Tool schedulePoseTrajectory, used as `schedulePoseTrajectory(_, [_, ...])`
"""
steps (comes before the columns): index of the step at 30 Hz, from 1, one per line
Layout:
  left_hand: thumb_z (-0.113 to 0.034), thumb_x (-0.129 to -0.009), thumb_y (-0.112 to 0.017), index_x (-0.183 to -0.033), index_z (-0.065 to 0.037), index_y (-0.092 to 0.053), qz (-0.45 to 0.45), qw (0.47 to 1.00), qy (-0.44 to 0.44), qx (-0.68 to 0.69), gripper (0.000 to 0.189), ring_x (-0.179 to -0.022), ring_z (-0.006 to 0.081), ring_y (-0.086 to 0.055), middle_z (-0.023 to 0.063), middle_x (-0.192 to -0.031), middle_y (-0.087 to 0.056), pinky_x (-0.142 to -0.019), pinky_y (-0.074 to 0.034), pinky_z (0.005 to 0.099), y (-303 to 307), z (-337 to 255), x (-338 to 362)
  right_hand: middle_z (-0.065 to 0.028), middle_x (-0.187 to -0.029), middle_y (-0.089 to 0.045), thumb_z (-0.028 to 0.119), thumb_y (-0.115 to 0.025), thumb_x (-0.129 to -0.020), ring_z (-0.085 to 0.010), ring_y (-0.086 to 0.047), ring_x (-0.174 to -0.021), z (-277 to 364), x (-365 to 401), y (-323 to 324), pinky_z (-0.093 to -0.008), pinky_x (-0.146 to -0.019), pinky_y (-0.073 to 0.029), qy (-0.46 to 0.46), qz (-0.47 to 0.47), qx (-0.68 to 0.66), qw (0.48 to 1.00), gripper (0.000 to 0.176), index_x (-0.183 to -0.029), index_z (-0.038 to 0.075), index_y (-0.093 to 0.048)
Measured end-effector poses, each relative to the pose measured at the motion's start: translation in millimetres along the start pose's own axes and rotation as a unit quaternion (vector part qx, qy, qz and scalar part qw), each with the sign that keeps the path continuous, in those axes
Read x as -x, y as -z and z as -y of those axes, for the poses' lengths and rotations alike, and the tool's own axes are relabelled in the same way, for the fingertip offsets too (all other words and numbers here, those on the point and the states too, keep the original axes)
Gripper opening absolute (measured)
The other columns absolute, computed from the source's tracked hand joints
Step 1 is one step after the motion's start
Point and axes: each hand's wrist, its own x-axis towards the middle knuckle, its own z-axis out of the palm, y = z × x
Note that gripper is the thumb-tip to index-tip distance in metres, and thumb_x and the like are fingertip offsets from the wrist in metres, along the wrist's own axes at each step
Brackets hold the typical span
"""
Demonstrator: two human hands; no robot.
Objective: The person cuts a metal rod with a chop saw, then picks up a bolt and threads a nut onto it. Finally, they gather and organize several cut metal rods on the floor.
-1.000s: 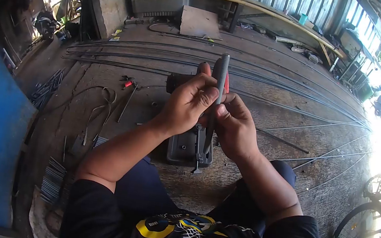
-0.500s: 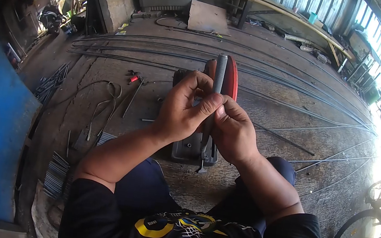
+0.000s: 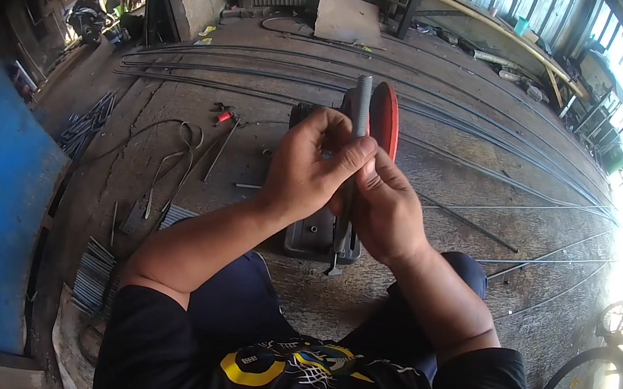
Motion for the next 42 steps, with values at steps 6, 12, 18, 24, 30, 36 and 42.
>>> schedulePoseTrajectory(6, [-0.021,-0.092,-0.062,-0.097,-0.004,-0.052,-0.027,0.999,-0.031,-0.014,0.021,-0.080,0.0073,-0.056,0.0015,-0.086,-0.059,-0.073,-0.047,0.0234,12,46,-32,-0.0056,-0.073,-0.062,0.031,-0.050,-0.095,-0.0103,-0.055,-0.063,66,-39,97,-0.0257,-0.054,-0.043,0.124,-0.163,0.477,0.855,0.030,-0.100,0.003,-0.059])
schedulePoseTrajectory(12, [-0.029,-0.087,-0.065,-0.114,-0.005,-0.049,-0.117,0.979,0.084,-0.146,0.039,-0.094,0.0108,-0.052,0.0036,-0.101,-0.055,-0.081,-0.043,0.0263,36,113,-68,-0.0148,-0.097,-0.067,0.022,-0.046,-0.093,-0.0340,-0.062,-0.092,64,-85,290,-0.0450,-0.080,-0.048,-0.008,-0.185,0.785,0.591,0.022,-0.103,0.010,-0.062])
schedulePoseTrajectory(18, [-0.041,-0.085,-0.065,-0.129,-0.003,-0.035,-0.104,0.961,0.218,-0.133,0.066,-0.107,0.0180,-0.049,0.0100,-0.116,-0.053,-0.090,-0.039,0.0325,22,152,-99,-0.0125,-0.103,-0.067,0.026,-0.043,-0.094,-0.0299,-0.063,-0.098,-36,-83,362,-0.0431,-0.084,-0.049,-0.171,-0.060,0.819,0.545,0.028,-0.110,0.015,-0.063])
schedulePoseTrajectory(24, [-0.043,-0.088,-0.057,-0.127,0.003,-0.041,-0.054,0.923,0.380,0.029,0.063,-0.112,0.0245,-0.052,0.0168,-0.122,-0.052,-0.095,-0.043,0.0385,13,162,-124,-0.0076,-0.100,-0.068,0.029,-0.045,-0.093,-0.0249,-0.064,-0.098,-100,-88,374,-0.0401,-0.083,-0.049,-0.197,-0.005,0.792,0.578,0.028,-0.107,0.019,-0.067])
schedulePoseTrajectory(30, [-0.043,-0.089,-0.051,-0.133,0.006,-0.036,-0.053,0.935,0.349,0.032,0.067,-0.120,0.0302,-0.046,0.0214,-0.127,-0.047,-0.102,-0.037,0.0435,-4,163,-124,-0.0076,-0.099,-0.069,0.036,-0.045,-0.093,-0.0254,-0.064,-0.098,-100,-105,359,-0.0392,-0.083,-0.049,-0.195,0.013,0.767,0.612,0.031,-0.103,0.017,-0.068])
schedulePoseTrajectory(36, [-0.044,-0.089,-0.049,-0.132,0.005,-0.038,-0.063,0.938,0.340,0.036,0.066,-0.116,0.0284,-0.047,0.0197,-0.123,-0.050,-0.101,-0.038,0.0423,-12,161,-121,-0.0081,-0.099,-0.068,0.037,-0.045,-0.092,-0.0264,-0.063,-0.098,-108,-108,372,-0.0399,-0.084,-0.048,-0.182,0.016,0.751,0.634,0.031,-0.102,0.018,-0.068])
schedulePoseTrajectory(42, [-0.043,-0.088,-0.049,-0.129,0.005,-0.041,-0.068,0.940,0.333,0.044,0.063,-0.111,0.0269,-0.050,0.0192,-0.121,-0.051,-0.098,-0.040,0.0411,-13,162,-120,-0.0084,-0.101,-0.067,0.036,-0.045,-0.093,-0.0271,-0.062,-0.099,-120,-105,378,-0.0403,-0.084,-0.048,-0.184,0.002,0.736,0.652,0.030,-0.102,0.018,-0.067])
